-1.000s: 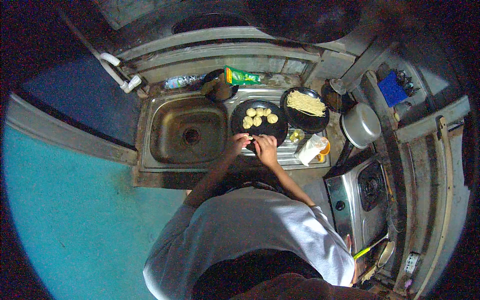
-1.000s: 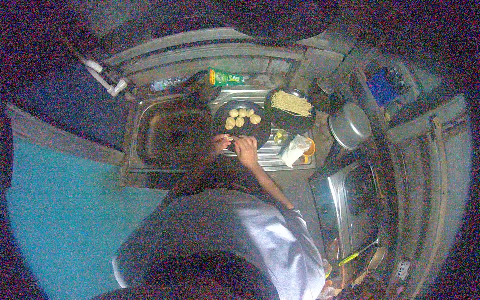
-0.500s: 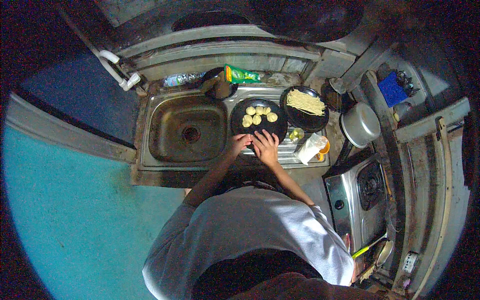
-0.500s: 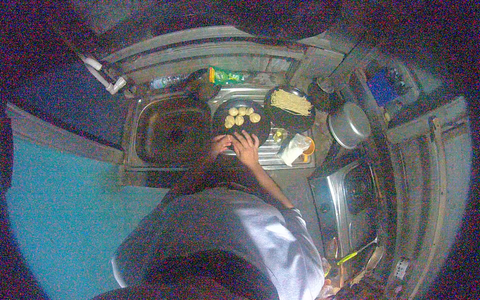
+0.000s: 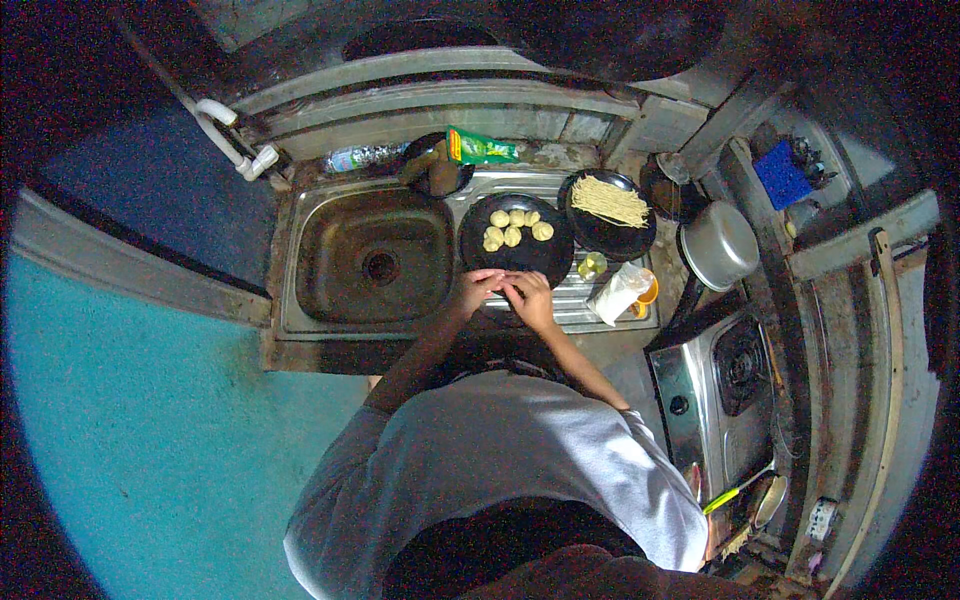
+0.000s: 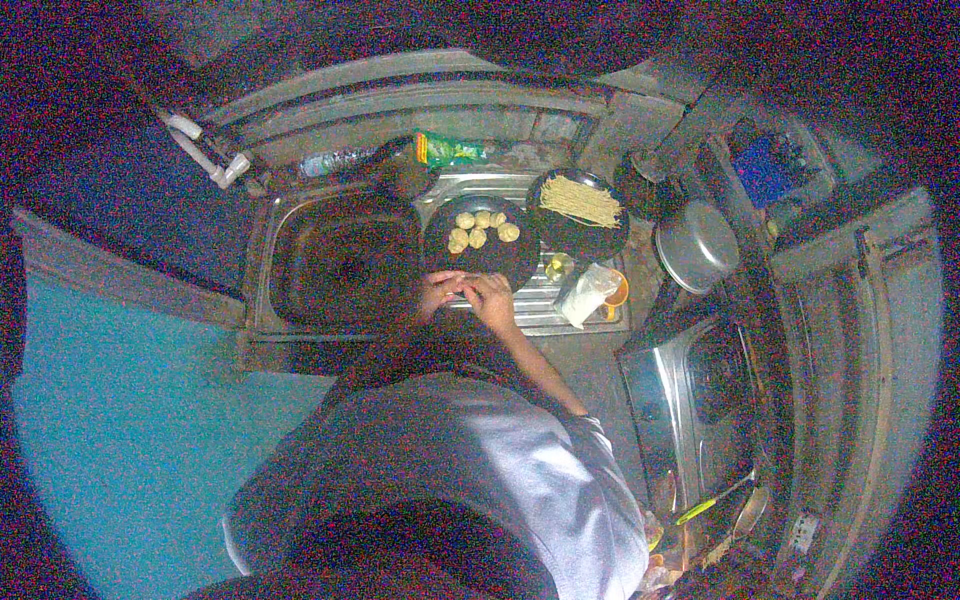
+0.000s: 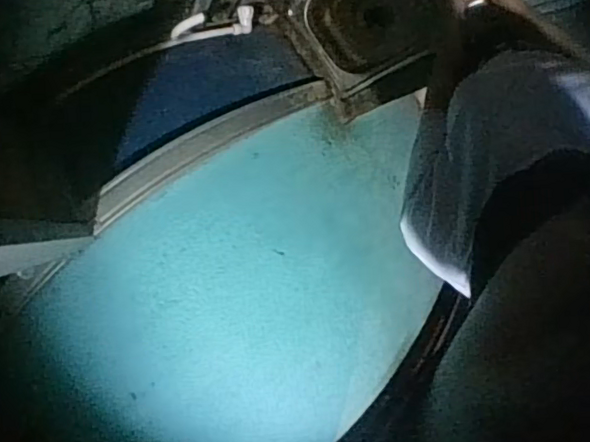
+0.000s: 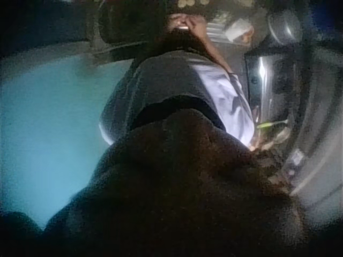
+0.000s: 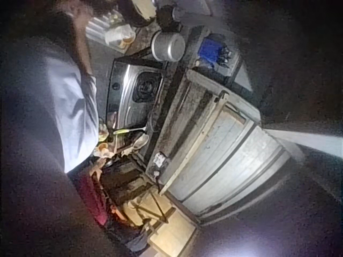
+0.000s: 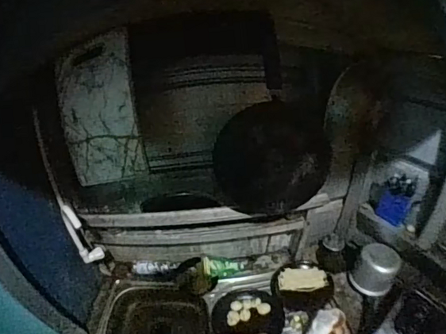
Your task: The person assembles small food items by hand, placing a thin noodle-like strand onto each round dough piece on a black plate. The person repeatedly picks up strands from a nearby plate and places them on the dough pieces, one at a time.
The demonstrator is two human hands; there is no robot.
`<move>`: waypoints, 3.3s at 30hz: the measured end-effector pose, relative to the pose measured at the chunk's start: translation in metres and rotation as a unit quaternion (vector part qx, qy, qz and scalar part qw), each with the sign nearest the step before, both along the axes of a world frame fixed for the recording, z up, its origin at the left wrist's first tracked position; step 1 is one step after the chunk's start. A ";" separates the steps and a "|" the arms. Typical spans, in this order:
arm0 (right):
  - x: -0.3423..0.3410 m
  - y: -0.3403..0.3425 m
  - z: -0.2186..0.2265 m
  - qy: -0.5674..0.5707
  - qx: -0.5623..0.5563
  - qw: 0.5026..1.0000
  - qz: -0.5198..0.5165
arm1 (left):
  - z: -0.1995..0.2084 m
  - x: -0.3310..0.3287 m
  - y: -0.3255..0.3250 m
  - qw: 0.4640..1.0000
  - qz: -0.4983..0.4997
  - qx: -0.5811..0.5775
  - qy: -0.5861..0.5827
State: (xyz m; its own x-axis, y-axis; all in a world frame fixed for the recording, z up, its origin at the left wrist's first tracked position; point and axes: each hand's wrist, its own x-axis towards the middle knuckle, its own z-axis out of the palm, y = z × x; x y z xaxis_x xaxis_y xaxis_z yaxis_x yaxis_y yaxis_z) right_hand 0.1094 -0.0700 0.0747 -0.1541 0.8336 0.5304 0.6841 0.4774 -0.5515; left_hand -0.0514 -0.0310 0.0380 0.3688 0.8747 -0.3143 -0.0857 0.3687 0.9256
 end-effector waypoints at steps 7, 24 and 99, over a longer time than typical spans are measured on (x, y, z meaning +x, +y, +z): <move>-0.012 0.002 0.004 0.170 -0.099 0.980 -0.018 | -0.019 -0.010 0.009 0.998 -0.038 0.046 0.018; 0.003 0.006 -0.042 0.367 -0.292 0.883 -0.015 | 0.015 -0.006 -0.002 0.982 -0.048 0.151 0.100; -0.011 -0.012 -0.007 0.510 -0.403 0.751 0.117 | -0.063 0.007 -0.011 0.964 -0.126 -0.191 -0.134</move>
